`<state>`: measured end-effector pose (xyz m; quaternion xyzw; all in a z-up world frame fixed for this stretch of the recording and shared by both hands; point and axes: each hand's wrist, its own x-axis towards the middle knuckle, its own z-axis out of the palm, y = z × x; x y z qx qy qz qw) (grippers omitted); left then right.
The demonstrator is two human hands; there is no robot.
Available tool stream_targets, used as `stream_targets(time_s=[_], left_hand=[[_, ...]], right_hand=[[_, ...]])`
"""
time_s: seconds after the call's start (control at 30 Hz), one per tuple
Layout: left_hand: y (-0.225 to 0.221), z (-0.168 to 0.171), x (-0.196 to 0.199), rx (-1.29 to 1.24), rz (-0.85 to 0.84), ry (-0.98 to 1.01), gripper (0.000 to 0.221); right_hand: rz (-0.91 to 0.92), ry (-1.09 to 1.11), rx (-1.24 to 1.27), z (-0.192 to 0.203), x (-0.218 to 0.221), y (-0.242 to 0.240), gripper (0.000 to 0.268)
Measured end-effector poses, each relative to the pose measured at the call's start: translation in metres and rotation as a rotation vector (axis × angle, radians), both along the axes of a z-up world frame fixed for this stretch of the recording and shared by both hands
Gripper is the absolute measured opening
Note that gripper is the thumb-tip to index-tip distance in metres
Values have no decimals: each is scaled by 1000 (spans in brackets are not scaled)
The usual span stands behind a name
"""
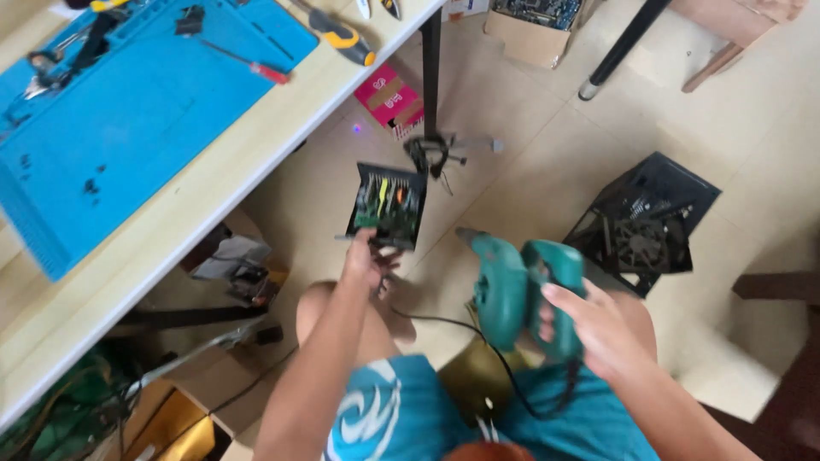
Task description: Disassembling a computer power supply unit and cleaning its internal components using a portable blower and a brush to remove dust.
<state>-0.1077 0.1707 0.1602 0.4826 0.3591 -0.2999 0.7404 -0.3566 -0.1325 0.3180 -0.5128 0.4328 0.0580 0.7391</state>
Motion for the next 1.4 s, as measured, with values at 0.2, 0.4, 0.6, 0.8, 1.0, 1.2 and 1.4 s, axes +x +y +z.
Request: stream_targets(time_s=[0.2,0.4,0.6,0.8,1.0,1.2,1.4], left_hand=[[-16,-30,-4,-1,175,44,46],[-30,-24,-4,-2,207,31,39],[-61,8,2,-2,167,37,37],[-70,14,-11,-21,197,70,29],[-39,-27,-26,-58,175,50,34],[-39,-40,-17,-74,171,-2,37],[-56,-10,-5,-82,159,-57,47]], right_hand=[[71,64,-195,-188,77,-5,52],[474,174,-516,-243,89,11,75],[788,230,-747,-274,91,38,89],[690,350,-657,-368,69,54,86],[747,371,-521,-397,63,36,100],[805,332,-422,-373,79,7,70],[706,330,-554,-176,137,-17,35]])
